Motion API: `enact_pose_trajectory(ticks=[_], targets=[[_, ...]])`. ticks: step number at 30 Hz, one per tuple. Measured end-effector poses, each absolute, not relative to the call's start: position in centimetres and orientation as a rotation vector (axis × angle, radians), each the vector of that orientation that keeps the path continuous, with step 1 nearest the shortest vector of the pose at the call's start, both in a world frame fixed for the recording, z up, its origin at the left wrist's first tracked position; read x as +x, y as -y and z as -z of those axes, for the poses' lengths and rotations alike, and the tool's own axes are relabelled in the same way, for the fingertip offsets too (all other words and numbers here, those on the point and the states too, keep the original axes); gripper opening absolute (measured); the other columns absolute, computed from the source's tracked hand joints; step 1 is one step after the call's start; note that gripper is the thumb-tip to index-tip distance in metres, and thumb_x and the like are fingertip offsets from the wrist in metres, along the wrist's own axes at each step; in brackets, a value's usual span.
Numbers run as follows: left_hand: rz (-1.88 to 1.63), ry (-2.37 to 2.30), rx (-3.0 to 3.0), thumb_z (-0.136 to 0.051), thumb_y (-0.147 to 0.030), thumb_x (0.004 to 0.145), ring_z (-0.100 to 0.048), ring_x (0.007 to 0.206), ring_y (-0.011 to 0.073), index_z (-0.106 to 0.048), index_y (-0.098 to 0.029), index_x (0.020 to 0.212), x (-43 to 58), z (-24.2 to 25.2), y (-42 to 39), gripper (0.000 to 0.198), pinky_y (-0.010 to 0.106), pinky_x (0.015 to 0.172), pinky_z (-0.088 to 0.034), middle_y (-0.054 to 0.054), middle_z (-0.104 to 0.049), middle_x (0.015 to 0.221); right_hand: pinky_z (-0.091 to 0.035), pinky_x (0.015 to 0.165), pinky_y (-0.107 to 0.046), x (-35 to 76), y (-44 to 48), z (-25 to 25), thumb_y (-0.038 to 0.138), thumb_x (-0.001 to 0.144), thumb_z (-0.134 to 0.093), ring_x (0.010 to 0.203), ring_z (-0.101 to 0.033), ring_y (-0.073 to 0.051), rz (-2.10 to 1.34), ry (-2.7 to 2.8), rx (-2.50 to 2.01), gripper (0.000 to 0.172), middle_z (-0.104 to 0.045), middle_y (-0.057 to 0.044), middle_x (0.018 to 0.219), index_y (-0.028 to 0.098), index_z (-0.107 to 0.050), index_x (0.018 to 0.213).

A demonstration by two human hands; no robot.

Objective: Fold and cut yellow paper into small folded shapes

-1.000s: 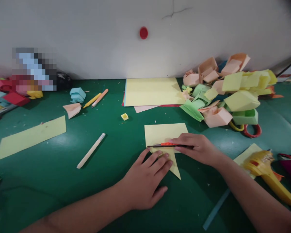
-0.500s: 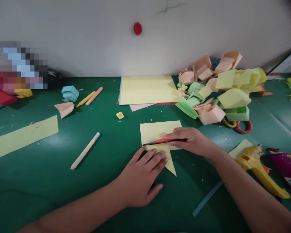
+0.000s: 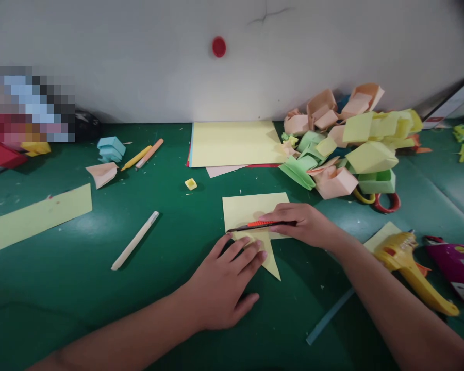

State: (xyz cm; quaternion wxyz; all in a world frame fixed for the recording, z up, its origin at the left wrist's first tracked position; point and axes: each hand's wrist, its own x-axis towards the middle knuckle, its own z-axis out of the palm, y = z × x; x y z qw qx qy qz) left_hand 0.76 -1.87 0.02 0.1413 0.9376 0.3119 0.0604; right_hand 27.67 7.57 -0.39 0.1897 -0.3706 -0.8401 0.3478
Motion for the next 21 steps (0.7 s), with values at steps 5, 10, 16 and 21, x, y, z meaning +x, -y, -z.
enact_pose_trajectory(ticks=[5,10,16,21], targets=[[-0.159,-0.898,2.708,-0.041,-0.049,0.101,-0.034,0.146,0.0314,-0.031,-0.020,0.157,0.81,0.02,1.86,0.064,0.054,0.124,-0.016,0.009,-0.037,0.161,-0.055,0.083,-0.028,27.78,-7.58,0.55,0.037,0.098,-0.061,0.091,-0.069,-0.018,-0.952,2.374,-1.043,0.033,-0.072,-0.004,0.101,0.033,-0.070,0.129],[-0.135,-0.899,2.695,-0.036,-0.050,0.103,-0.032,0.147,0.0309,-0.030,-0.019,0.157,0.81,-0.02,1.82,0.063,0.054,0.124,-0.014,0.008,-0.035,0.163,-0.054,0.083,-0.028,27.77,-7.60,0.57,0.038,0.098,-0.061,0.091,-0.069,-0.018,-0.949,2.388,-1.040,0.033,-0.072,-0.004,0.100,0.034,-0.070,0.129],[-0.127,-0.897,2.697,-0.036,-0.050,0.103,-0.034,0.147,0.0299,-0.029,-0.020,0.158,0.73,0.00,1.80,0.063,0.053,0.123,-0.014,0.007,-0.035,0.163,-0.054,0.083,-0.028,27.57,-7.49,0.73,0.037,0.098,-0.061,0.090,-0.069,-0.017,-0.922,2.396,-1.042,0.033,-0.072,-0.003,0.099,0.036,-0.069,0.130],[-0.129,-0.900,2.707,-0.037,-0.051,0.103,-0.036,0.145,0.0305,-0.032,-0.020,0.157,0.75,0.06,1.83,0.063,0.053,0.122,-0.018,0.008,-0.035,0.163,-0.055,0.082,-0.026,27.60,-7.38,0.60,0.035,0.098,-0.061,0.089,-0.070,-0.017,-0.886,2.395,-1.044,0.032,-0.073,-0.003,0.099,0.034,-0.070,0.128]])
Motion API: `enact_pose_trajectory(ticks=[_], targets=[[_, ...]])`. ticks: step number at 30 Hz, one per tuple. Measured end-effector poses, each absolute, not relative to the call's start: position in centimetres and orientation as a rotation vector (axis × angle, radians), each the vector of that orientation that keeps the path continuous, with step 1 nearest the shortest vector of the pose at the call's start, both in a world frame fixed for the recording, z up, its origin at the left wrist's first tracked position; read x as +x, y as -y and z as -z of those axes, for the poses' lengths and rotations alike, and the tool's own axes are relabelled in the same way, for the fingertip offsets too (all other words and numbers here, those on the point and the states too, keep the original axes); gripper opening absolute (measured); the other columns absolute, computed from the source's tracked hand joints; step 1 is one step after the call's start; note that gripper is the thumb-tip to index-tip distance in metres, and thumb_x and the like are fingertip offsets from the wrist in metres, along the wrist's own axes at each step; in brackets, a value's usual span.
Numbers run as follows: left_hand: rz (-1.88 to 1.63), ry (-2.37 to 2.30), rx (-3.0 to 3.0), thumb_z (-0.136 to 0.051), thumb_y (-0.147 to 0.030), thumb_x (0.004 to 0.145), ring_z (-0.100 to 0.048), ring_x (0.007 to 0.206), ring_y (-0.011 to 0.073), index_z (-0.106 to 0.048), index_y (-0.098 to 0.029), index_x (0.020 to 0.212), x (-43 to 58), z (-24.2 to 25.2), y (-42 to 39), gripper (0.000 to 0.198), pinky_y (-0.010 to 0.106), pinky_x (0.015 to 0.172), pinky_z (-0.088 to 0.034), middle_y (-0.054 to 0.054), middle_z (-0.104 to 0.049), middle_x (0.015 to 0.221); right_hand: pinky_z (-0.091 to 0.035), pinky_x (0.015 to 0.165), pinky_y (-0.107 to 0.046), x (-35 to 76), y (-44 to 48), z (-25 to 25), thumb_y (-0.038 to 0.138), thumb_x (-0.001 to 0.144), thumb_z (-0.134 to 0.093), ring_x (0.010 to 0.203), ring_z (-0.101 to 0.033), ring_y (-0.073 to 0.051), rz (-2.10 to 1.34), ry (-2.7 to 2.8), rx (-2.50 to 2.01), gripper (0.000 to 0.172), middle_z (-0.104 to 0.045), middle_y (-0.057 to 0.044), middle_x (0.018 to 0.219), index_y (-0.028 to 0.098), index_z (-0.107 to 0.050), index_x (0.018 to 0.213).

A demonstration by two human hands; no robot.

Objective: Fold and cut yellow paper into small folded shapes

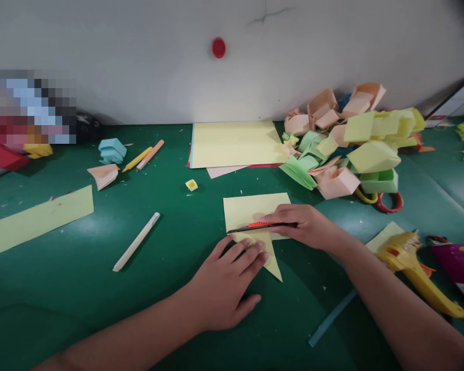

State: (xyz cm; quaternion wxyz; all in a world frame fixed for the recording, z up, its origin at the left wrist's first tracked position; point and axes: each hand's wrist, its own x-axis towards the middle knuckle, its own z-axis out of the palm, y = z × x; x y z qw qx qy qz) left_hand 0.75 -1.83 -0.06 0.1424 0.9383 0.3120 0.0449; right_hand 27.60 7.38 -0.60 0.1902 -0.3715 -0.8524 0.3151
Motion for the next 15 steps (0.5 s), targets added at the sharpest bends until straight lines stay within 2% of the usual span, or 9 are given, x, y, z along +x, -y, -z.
enact_pose_trajectory(ticks=[15], targets=[[-0.097,-0.910,2.718,-0.033,-0.052,0.103,-0.034,0.146,0.0293,-0.028,-0.019,0.158,0.90,0.07,1.86,0.065,0.053,0.122,-0.017,0.008,-0.033,0.164,-0.053,0.086,-0.028,27.91,-7.39,0.15,0.037,0.098,-0.059,0.093,-0.069,-0.018,-0.949,2.405,-1.092,0.033,-0.072,-0.003,0.104,0.035,-0.069,0.130]])
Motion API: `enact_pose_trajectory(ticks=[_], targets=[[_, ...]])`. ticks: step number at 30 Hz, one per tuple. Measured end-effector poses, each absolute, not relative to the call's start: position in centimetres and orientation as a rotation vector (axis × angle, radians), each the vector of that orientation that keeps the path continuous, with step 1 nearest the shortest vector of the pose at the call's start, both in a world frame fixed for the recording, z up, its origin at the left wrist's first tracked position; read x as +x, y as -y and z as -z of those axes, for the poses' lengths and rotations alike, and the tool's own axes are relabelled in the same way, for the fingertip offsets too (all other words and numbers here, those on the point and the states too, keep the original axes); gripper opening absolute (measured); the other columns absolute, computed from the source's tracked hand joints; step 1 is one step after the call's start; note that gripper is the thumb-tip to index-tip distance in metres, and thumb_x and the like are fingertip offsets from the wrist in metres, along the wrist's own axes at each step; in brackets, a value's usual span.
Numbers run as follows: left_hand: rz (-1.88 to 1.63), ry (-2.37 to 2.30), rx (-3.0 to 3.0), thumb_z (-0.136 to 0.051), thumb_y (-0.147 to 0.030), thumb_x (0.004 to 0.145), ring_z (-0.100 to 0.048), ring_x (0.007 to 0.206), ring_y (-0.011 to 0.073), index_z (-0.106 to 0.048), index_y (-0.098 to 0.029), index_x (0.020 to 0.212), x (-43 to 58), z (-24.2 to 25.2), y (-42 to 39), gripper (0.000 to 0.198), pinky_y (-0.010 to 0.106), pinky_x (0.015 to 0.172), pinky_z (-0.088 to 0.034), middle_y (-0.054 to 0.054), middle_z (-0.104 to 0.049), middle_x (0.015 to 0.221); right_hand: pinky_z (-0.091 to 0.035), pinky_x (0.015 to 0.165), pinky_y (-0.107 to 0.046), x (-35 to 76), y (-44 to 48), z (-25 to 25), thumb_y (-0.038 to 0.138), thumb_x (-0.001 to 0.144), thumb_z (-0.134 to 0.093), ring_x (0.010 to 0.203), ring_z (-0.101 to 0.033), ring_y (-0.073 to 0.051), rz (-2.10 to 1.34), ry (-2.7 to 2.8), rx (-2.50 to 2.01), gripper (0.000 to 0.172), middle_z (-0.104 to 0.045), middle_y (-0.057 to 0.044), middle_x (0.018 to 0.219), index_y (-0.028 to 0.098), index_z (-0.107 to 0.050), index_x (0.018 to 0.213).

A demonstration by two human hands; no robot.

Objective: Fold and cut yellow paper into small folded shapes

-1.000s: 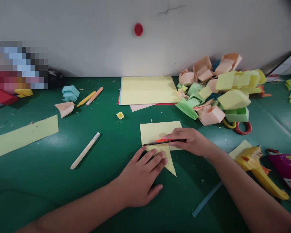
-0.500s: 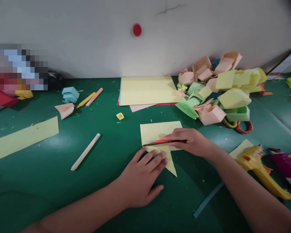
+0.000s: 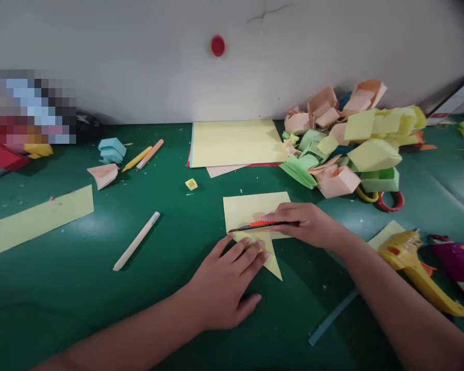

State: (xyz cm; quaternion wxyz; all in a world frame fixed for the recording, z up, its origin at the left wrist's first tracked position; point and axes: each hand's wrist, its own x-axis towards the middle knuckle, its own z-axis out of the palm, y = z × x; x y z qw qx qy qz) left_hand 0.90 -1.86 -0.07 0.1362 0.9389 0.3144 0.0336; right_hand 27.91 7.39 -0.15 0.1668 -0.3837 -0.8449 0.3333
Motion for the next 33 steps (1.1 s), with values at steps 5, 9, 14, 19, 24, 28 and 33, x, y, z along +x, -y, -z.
enact_pose_trajectory(ticks=[5,9,14,19,24,28,33], targets=[[-0.116,-0.912,2.753,-0.035,-0.052,0.102,-0.036,0.145,0.0300,-0.030,-0.018,0.158,0.88,0.01,1.96,0.066,0.053,0.121,-0.019,0.009,-0.035,0.163,-0.053,0.085,-0.028,27.96,-7.30,-0.10,0.038,0.099,-0.059,0.093,-0.068,-0.018,-0.960,2.397,-1.098,0.033,-0.072,-0.003,0.103,0.035,-0.069,0.129],[-0.108,-0.919,2.762,-0.034,-0.052,0.102,-0.036,0.145,0.0299,-0.029,-0.018,0.158,0.85,0.07,2.00,0.066,0.054,0.121,-0.019,0.009,-0.034,0.163,-0.052,0.084,-0.028,28.01,-7.31,-0.18,0.038,0.099,-0.059,0.092,-0.068,-0.018,-0.972,2.396,-1.109,0.032,-0.072,-0.003,0.102,0.034,-0.070,0.129],[-0.103,-0.919,2.767,-0.033,-0.052,0.102,-0.037,0.145,0.0294,-0.031,-0.019,0.157,0.92,0.02,1.92,0.064,0.054,0.120,-0.020,0.008,-0.035,0.163,-0.052,0.085,-0.028,28.06,-7.30,-0.24,0.039,0.099,-0.058,0.092,-0.068,-0.018,-0.973,2.408,-1.107,0.033,-0.071,-0.003,0.103,0.035,-0.069,0.129],[-0.116,-0.918,2.772,-0.035,-0.052,0.102,-0.038,0.144,0.0289,-0.032,-0.020,0.157,0.89,-0.16,1.88,0.064,0.053,0.120,-0.021,0.007,-0.037,0.162,-0.052,0.087,-0.029,28.04,-7.18,-0.57,0.040,0.100,-0.056,0.094,-0.067,-0.018,-0.951,2.440,-1.120,0.032,-0.071,-0.002,0.104,0.038,-0.069,0.130],[-0.102,-0.915,2.778,-0.033,-0.052,0.103,-0.037,0.144,0.0297,-0.031,-0.020,0.158,0.77,-0.12,1.88,0.064,0.053,0.120,-0.021,0.007,-0.035,0.163,-0.052,0.089,-0.029,28.08,-7.15,-0.65,0.039,0.101,-0.056,0.096,-0.067,-0.018,-0.949,2.447,-1.121,0.033,-0.071,-0.003,0.106,0.037,-0.068,0.131],[-0.095,-0.912,2.795,-0.031,-0.053,0.103,-0.037,0.144,0.0295,-0.030,-0.020,0.158,0.79,-0.06,1.89,0.064,0.053,0.119,-0.020,0.007,-0.035,0.163,-0.052,0.088,-0.029,28.03,-7.02,-0.66,0.039,0.100,-0.056,0.095,-0.067,-0.018,-0.942,2.438,-1.143,0.032,-0.071,-0.003,0.106,0.038,-0.069,0.130],[-0.095,-0.910,2.805,-0.031,-0.053,0.104,-0.036,0.144,0.0299,-0.030,-0.020,0.158,0.83,-0.07,1.90,0.063,0.054,0.119,-0.019,0.007,-0.036,0.162,-0.052,0.090,-0.030,27.99,-6.82,-0.87,0.041,0.101,-0.054,0.095,-0.067,-0.018,-0.932,2.451,-1.161,0.033,-0.071,-0.003,0.106,0.038,-0.068,0.131]])
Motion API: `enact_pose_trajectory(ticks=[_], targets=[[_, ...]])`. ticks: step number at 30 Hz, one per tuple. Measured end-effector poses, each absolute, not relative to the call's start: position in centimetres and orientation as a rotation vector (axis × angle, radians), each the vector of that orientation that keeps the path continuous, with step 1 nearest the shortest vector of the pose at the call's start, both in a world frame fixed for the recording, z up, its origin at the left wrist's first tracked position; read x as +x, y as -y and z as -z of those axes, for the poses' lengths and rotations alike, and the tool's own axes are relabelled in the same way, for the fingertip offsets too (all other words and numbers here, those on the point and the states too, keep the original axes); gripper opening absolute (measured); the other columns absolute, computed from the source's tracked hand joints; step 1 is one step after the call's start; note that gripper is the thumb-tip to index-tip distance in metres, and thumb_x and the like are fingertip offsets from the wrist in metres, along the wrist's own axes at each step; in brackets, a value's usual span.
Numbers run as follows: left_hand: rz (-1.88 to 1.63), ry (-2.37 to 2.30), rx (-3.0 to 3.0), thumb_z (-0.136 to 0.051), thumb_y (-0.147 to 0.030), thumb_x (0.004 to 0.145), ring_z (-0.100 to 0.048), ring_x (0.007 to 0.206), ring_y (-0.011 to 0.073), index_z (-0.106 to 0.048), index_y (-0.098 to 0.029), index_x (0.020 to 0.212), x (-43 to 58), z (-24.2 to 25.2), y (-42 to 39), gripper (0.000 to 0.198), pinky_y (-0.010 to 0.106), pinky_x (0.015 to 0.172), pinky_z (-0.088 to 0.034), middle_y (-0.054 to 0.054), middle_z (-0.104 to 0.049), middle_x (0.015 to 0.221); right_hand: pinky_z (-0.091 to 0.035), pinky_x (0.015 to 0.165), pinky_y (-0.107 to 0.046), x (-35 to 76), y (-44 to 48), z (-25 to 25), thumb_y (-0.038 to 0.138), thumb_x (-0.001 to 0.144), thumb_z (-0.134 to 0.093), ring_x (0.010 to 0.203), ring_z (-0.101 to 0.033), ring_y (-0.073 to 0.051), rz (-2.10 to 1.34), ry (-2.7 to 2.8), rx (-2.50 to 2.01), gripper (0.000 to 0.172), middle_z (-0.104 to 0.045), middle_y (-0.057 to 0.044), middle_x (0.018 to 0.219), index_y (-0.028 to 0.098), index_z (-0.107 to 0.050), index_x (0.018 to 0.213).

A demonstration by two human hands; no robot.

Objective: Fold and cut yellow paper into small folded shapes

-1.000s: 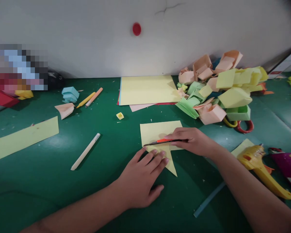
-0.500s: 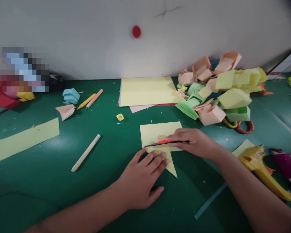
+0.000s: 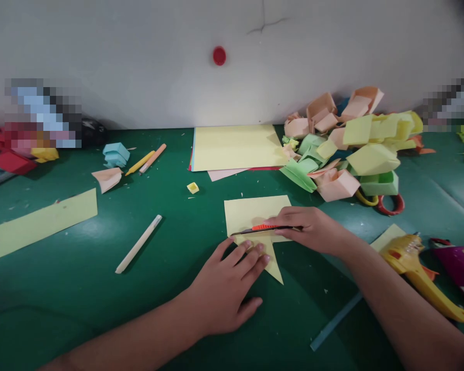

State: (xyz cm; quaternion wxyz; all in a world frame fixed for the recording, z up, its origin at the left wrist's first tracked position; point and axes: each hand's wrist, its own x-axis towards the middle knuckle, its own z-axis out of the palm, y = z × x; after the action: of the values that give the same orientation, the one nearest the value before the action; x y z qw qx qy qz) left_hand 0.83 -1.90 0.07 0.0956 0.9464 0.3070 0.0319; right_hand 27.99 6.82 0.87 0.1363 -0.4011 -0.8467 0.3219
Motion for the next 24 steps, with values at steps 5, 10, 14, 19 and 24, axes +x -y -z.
enact_pose_trajectory(ticks=[5,10,14,19,24], targets=[[-0.089,-0.912,2.800,-0.030,-0.053,0.104,-0.036,0.145,0.0291,-0.030,-0.020,0.158,0.83,-0.15,1.96,0.063,0.053,0.120,-0.016,0.007,-0.036,0.163,-0.052,0.089,-0.030,28.14,-6.86,-0.99,0.043,0.101,-0.054,0.095,-0.067,-0.019,-0.924,2.450,-1.140,0.033,-0.071,-0.003,0.105,0.037,-0.069,0.129],[-0.080,-0.906,2.800,-0.029,-0.052,0.104,-0.037,0.144,0.0296,-0.030,-0.020,0.158,0.79,-0.24,1.93,0.063,0.053,0.120,-0.017,0.007,-0.036,0.162,-0.054,0.086,-0.031,28.24,-6.93,-1.04,0.044,0.101,-0.054,0.093,-0.067,-0.019,-0.925,2.448,-1.149,0.034,-0.072,-0.004,0.105,0.036,-0.069,0.130],[-0.092,-0.908,2.809,-0.032,-0.052,0.104,-0.038,0.144,0.0296,-0.031,-0.020,0.158,0.76,-0.23,1.84,0.063,0.052,0.121,-0.017,0.007,-0.037,0.162,-0.054,0.084,-0.029,28.19,-6.87,-1.19,0.042,0.101,-0.054,0.092,-0.068,-0.018,-0.932,2.452,-1.178,0.033,-0.072,-0.004,0.108,0.038,-0.069,0.130],[-0.091,-0.914,2.808,-0.031,-0.052,0.104,-0.038,0.144,0.0291,-0.029,-0.020,0.158,0.71,-0.14,1.89,0.063,0.052,0.120,-0.017,0.007,-0.035,0.163,-0.054,0.084,-0.029,28.19,-6.89,-1.37,0.043,0.101,-0.054,0.091,-0.069,-0.019,-0.921,2.450,-1.167,0.033,-0.073,-0.003,0.106,0.039,-0.069,0.129],[-0.090,-0.913,2.813,-0.030,-0.052,0.104,-0.037,0.144,0.0297,-0.028,-0.020,0.159,0.74,0.00,1.90,0.063,0.053,0.120,-0.017,0.008,-0.035,0.163,-0.054,0.085,-0.030,28.26,-6.88,-1.41,0.043,0.101,-0.053,0.092,-0.069,-0.019,-0.912,2.457,-1.188,0.033,-0.072,-0.003,0.107,0.038,-0.069,0.130]])
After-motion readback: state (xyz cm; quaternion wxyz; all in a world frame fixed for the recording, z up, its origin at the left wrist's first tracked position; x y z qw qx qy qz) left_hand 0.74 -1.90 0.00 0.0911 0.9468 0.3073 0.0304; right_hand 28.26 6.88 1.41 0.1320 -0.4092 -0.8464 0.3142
